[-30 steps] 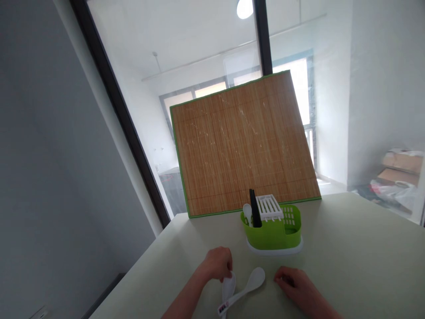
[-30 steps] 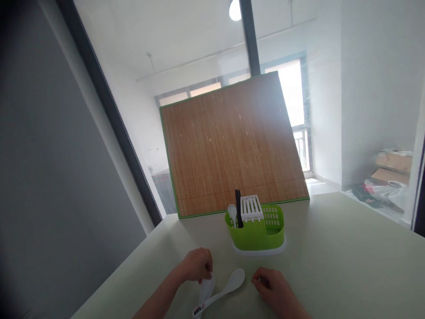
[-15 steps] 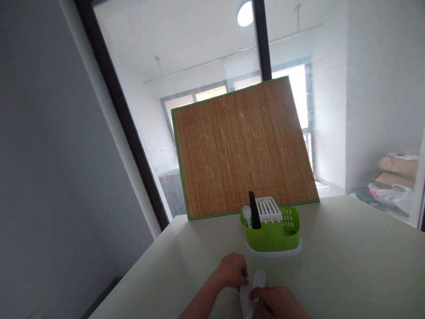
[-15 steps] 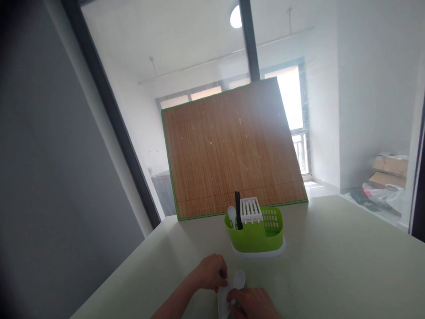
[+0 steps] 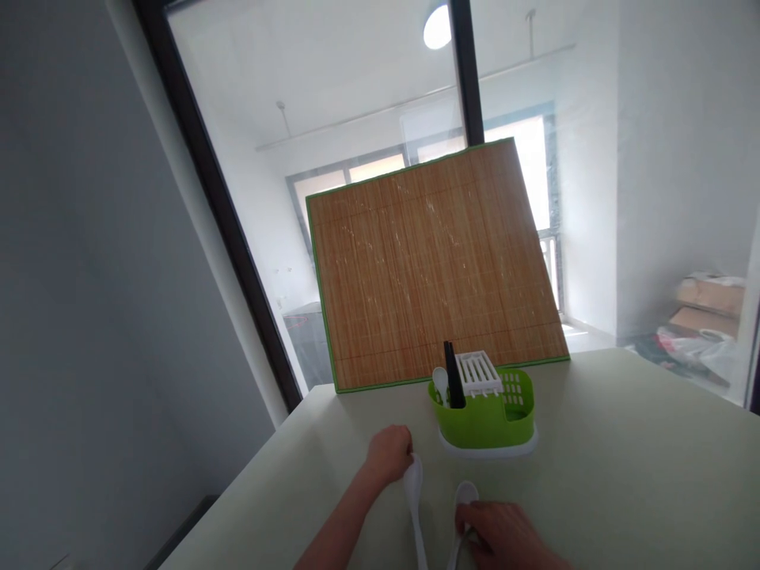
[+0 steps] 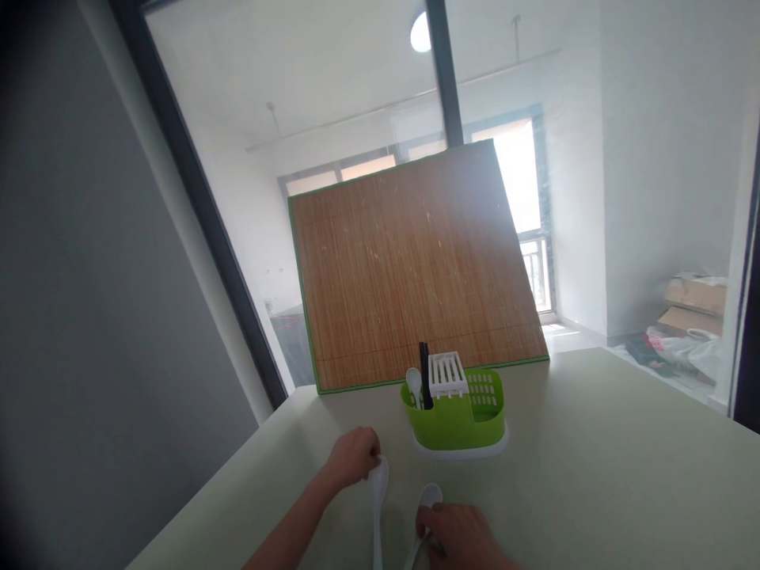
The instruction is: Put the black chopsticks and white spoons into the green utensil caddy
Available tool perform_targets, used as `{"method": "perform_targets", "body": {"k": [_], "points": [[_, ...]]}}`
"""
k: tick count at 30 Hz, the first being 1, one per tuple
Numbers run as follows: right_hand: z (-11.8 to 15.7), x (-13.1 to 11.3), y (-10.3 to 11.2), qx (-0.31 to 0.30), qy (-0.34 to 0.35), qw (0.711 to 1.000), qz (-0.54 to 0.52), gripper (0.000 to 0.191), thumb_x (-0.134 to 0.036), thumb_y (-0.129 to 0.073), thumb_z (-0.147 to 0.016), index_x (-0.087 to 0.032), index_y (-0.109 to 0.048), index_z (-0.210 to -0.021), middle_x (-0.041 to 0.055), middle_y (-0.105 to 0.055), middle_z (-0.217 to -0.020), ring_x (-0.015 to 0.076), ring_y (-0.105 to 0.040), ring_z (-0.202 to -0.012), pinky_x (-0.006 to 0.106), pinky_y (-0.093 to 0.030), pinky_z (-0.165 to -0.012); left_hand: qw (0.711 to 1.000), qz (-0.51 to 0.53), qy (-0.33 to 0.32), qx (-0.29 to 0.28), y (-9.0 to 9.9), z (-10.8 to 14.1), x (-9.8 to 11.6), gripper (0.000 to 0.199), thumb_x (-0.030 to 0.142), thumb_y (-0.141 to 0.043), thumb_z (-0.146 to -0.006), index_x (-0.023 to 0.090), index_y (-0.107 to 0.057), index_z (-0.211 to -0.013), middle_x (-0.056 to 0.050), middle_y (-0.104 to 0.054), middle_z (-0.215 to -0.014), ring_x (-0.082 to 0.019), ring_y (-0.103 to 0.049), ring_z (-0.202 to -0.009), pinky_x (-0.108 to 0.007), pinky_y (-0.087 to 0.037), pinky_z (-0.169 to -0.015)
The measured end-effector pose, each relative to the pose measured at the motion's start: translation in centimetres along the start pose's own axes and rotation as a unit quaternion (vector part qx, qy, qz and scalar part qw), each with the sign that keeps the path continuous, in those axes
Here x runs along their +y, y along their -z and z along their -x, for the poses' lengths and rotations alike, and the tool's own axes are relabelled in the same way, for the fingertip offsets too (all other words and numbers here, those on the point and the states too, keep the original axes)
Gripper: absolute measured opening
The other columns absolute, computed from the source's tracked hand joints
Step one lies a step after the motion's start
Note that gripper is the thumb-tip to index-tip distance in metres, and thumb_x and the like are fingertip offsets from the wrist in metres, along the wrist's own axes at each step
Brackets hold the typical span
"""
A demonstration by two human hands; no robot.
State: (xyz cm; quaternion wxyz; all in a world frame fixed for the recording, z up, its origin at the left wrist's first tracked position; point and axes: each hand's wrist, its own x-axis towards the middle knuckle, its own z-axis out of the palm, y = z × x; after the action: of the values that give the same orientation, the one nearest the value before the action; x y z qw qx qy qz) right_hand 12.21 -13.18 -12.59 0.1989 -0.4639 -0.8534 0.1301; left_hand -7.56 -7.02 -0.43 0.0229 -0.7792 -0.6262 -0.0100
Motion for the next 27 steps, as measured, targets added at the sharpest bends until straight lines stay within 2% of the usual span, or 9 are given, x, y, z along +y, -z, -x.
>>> {"method": "perform_targets", "body": {"k": [4, 6, 8, 11, 13, 15, 18, 21, 27], "points": [[0.2, 0.6, 0.2, 0.006, 0.002, 1.000, -0.025, 0.039, -0.010, -0.048, -0.060, -0.031, -0.064, -0.088, -0.0029, -0.072, -0.084, 0.0190, -0.065, -0.077, 0.024, -0.038, -0.064, 0.994, -0.011, 0.032, 0.099, 4.1, 0.4, -0.8, 0.022, 0.025, -0.045, -0.084, 0.018, -0.066, -0.085, -0.009, -0.068, -0.090, -0.024, -0.061, -0.088, -0.033, -0.044, -0.073], [0.2, 1.0, 0.6, 0.013, -0.006, 0.999, -0.034, 0.039, -0.011, -0.048, -0.061, -0.030, -0.065, -0.090, -0.0035, -0.069, -0.075, 0.0169, -0.063, -0.070, 0.023, -0.037, -0.061, 0.986, 0.012, 0.007, 0.165, 5.6, 0.8, 0.0, 0.027, 0.030, -0.039, -0.089, 0.020, -0.065, -0.088, -0.006, -0.067, -0.091, -0.021, -0.061, -0.086, -0.030, -0.043, -0.072], [0.4, 1.7, 1.5, 0.046, -0.031, 0.996, -0.068, 0.036, -0.014, -0.046, -0.068, -0.027, -0.063, -0.097, -0.0038, -0.062, -0.063, 0.0148, -0.058, -0.060, 0.023, -0.035, -0.056, 0.970, 0.059, -0.049, 0.229, 6.1, 1.2, 1.6, 0.029, 0.033, -0.038, -0.091, 0.022, -0.064, -0.091, -0.004, -0.067, -0.091, -0.017, -0.061, -0.083, -0.027, -0.042, -0.071], [1.0, 2.9, 3.3, 0.132, -0.056, 0.975, -0.168, 0.033, -0.025, -0.039, -0.083, -0.020, -0.056, -0.111, -0.0051, -0.050, -0.060, 0.0133, -0.049, -0.055, 0.022, -0.034, -0.053, 0.942, 0.119, -0.137, 0.281, 4.8, 1.5, 5.1, 0.030, 0.035, -0.036, -0.092, 0.024, -0.064, -0.093, -0.003, -0.067, -0.090, -0.014, -0.061, -0.081, -0.024, -0.043, -0.072], [1.6, 3.7, 4.3, 0.154, -0.063, 0.969, -0.184, 0.035, -0.033, -0.041, -0.086, -0.019, -0.051, -0.117, -0.0062, -0.046, -0.060, 0.0130, -0.045, -0.054, 0.022, -0.034, -0.053, 0.926, 0.139, -0.186, 0.299, 3.2, 1.4, 7.4, 0.030, 0.034, -0.036, -0.092, 0.024, -0.064, -0.095, -0.003, -0.067, -0.087, -0.013, -0.061, -0.079, -0.023, -0.044, -0.072], [2.1, 4.4, 4.7, 0.145, -0.081, 0.973, -0.159, 0.030, -0.039, -0.044, -0.086, -0.019, -0.055, -0.106, -0.0067, -0.046, -0.058, 0.0126, -0.044, -0.053, 0.023, -0.032, -0.053, 0.906, 0.150, -0.225, 0.325, 1.7, 1.3, 9.4, 0.027, 0.031, -0.038, -0.092, 0.023, -0.063, -0.095, -0.003, -0.067, -0.084, -0.012, -0.062, -0.076, -0.022, -0.046, -0.070], [2.6, 5.4, 4.2, 0.132, -0.106, 0.978, -0.123, 0.031, -0.044, -0.042, -0.087, -0.020, -0.054, -0.071, -0.0055, -0.047, -0.056, 0.0119, -0.041, -0.053, 0.024, -0.028, -0.053, 0.875, 0.161, -0.261, 0.376, 0.0, 1.0, 11.3, 0.023, 0.027, -0.041, -0.091, 0.022, -0.063, -0.094, -0.002, -0.067, -0.081, -0.013, -0.062, -0.073, -0.023, -0.048, -0.066], [2.8, 6.3, 3.6, 0.132, -0.114, 0.977, -0.122, 0.035, -0.045, -0.041, -0.088, -0.021, -0.043, -0.062, -0.0050, -0.047, -0.057, 0.0117, -0.039, -0.054, 0.024, -0.028, -0.053, 0.859, 0.184, -0.277, 0.390, -1.1, 0.8, 11.8, 0.020, 0.025, -0.045, -0.089, 0.021, -0.063, -0.097, -0.002, -0.068, -0.083, -0.014, -0.063, -0.074, -0.024, -0.050, -0.067], [2.7, 6.9, 3.0, 0.114, -0.099, 0.977, -0.151, 0.033, -0.044, -0.041, -0.087, -0.022, -0.038, -0.063, -0.0061, -0.044, -0.058, 0.0119, -0.039, -0.056, 0.023, -0.030, -0.054, 0.865, 0.243, -0.269, 0.346, -2.5, 1.4, 10.5, 0.031, 0.029, -0.056, -0.084, 0.023, -0.057, -0.114, -0.004, -0.066, -0.099, -0.013, -0.063, -0.081, -0.022, -0.052, -0.069]]}}
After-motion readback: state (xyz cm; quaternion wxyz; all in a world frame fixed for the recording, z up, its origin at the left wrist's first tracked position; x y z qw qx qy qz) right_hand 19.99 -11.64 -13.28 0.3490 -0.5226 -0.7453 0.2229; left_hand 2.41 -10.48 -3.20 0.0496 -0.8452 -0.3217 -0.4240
